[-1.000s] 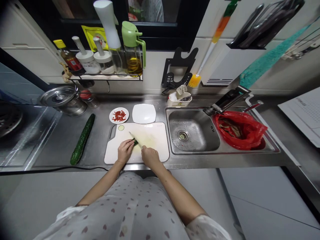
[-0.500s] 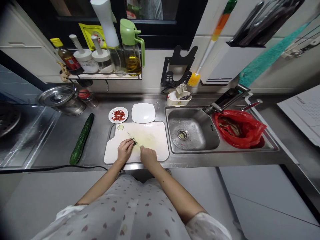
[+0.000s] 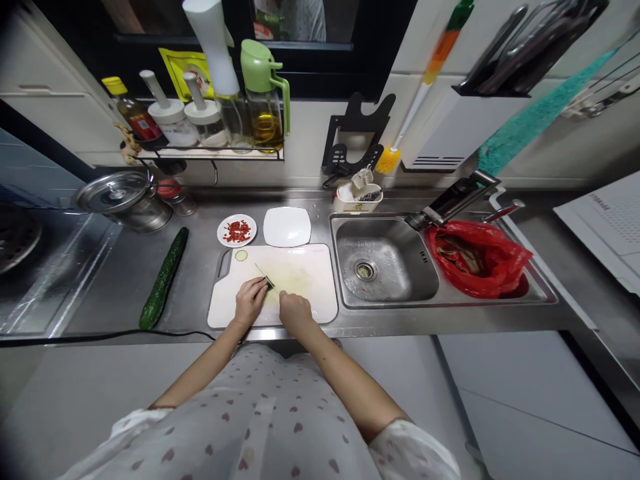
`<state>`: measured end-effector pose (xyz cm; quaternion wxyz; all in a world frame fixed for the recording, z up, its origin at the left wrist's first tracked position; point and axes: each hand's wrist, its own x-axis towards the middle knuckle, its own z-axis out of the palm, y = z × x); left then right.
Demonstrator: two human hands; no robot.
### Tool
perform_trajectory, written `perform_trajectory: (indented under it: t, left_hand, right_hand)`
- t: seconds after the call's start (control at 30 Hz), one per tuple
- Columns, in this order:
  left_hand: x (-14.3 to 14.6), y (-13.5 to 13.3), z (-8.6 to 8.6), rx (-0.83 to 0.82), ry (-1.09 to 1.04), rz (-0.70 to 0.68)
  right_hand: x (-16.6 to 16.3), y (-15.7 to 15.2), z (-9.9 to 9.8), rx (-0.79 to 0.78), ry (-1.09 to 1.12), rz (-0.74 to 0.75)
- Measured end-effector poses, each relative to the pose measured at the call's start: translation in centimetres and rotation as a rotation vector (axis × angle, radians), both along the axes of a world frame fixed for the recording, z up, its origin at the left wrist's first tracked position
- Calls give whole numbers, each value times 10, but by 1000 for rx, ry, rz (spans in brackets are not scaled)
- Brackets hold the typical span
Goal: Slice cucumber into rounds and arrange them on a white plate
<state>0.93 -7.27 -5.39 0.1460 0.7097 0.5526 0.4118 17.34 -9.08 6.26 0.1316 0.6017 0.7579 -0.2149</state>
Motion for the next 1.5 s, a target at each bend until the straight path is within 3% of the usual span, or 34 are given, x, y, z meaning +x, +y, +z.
perform_trajectory:
  t: [0.57, 1.13, 1.5]
  left_hand:
    - [-1, 0, 0, 2, 24, -9]
    - [-1, 2, -2, 31, 1, -16]
    - [-1, 3, -2, 58, -9, -14]
  right_hand:
    - [-11, 13, -9, 24, 32, 7]
    - [0, 5, -5, -6, 8, 9]
    - [-10, 19, -17, 36, 18, 37]
